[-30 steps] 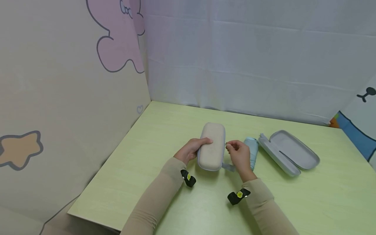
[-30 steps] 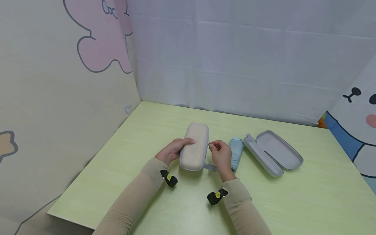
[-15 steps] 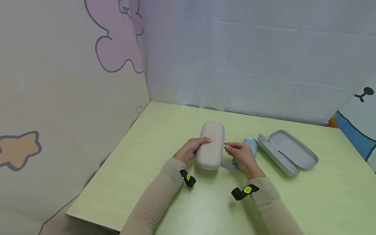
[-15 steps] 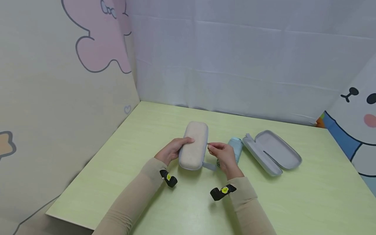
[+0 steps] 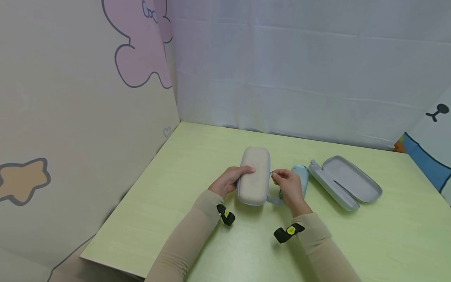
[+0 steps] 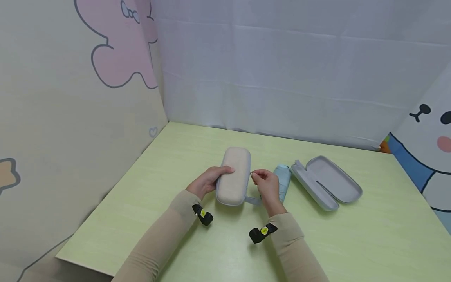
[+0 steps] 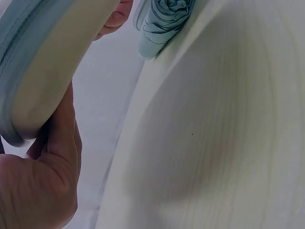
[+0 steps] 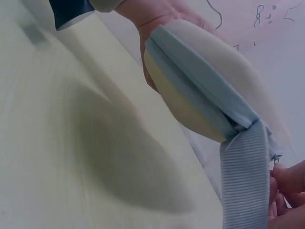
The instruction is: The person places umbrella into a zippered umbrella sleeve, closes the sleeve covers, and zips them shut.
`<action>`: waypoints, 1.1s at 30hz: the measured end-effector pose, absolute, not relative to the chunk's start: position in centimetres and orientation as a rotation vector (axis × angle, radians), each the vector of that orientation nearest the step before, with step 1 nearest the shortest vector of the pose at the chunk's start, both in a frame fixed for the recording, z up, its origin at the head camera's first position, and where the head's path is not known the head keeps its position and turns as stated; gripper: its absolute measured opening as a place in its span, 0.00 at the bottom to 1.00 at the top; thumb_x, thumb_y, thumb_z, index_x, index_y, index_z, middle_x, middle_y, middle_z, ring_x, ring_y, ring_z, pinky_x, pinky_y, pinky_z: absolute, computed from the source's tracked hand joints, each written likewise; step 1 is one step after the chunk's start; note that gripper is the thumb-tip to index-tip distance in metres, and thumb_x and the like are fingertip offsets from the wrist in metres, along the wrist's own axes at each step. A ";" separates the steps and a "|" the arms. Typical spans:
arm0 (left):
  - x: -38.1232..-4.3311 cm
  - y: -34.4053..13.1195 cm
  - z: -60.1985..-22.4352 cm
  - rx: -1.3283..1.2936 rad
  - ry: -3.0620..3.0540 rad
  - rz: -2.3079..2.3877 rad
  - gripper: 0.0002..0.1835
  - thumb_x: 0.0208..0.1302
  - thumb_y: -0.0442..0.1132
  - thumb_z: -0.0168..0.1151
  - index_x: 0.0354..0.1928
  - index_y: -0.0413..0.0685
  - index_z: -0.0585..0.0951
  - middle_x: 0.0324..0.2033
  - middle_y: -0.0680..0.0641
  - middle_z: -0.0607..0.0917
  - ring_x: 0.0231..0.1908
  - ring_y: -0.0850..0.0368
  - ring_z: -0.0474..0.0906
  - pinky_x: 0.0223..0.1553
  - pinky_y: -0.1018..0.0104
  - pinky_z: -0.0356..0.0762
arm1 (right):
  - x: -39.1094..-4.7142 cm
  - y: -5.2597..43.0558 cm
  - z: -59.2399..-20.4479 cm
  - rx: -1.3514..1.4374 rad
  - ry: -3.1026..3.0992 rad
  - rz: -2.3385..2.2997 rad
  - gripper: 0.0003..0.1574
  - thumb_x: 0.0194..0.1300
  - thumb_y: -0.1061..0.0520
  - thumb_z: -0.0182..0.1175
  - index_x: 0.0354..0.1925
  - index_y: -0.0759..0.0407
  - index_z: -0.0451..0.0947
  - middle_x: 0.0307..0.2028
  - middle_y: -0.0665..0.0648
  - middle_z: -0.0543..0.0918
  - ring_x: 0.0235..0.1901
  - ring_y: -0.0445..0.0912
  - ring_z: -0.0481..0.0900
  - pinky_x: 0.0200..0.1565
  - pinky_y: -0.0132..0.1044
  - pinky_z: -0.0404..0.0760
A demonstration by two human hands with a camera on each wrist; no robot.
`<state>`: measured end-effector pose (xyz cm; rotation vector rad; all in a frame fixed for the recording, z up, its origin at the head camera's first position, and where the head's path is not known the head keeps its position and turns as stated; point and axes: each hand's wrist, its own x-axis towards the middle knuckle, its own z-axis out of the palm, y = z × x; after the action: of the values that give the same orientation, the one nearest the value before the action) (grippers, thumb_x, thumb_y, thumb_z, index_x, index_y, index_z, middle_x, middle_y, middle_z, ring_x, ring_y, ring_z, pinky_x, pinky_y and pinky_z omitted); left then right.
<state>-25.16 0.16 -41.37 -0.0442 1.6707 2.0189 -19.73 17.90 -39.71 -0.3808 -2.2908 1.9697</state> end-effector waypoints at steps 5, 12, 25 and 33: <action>-25.2 0.2 -41.5 -0.025 1.670 2.014 0.26 0.53 0.42 0.64 0.51 0.32 0.75 0.41 0.41 0.82 0.41 0.50 0.79 0.45 0.58 0.76 | -19.7 17.6 -39.8 -0.419 -2.268 1.953 0.10 0.66 0.63 0.55 0.42 0.71 0.74 0.28 0.50 0.78 0.29 0.39 0.74 0.45 0.44 0.76; -25.1 0.1 -41.5 -0.023 1.668 2.004 0.27 0.53 0.43 0.65 0.52 0.32 0.74 0.42 0.40 0.82 0.41 0.49 0.79 0.45 0.57 0.76 | -19.8 17.4 -39.9 -0.443 -2.248 1.940 0.10 0.65 0.64 0.55 0.42 0.71 0.75 0.28 0.50 0.78 0.30 0.39 0.75 0.44 0.42 0.76; -24.8 0.0 -41.4 -0.013 1.662 1.981 0.27 0.53 0.42 0.64 0.53 0.32 0.73 0.42 0.40 0.81 0.41 0.49 0.79 0.45 0.56 0.76 | -19.8 17.6 -39.7 -0.412 -2.296 1.866 0.10 0.65 0.62 0.56 0.41 0.69 0.75 0.29 0.51 0.78 0.31 0.43 0.75 0.44 0.43 0.76; -24.9 0.0 -41.4 -0.013 1.660 1.983 0.27 0.53 0.41 0.64 0.53 0.31 0.73 0.42 0.40 0.81 0.41 0.49 0.79 0.45 0.56 0.76 | -19.8 17.3 -39.7 -0.437 -2.261 1.858 0.09 0.66 0.62 0.56 0.40 0.69 0.76 0.29 0.52 0.78 0.33 0.47 0.75 0.42 0.42 0.76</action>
<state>-24.90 0.04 -41.44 -0.0129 1.6601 1.9829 -19.84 17.30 -39.69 -0.4374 -2.2606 1.8582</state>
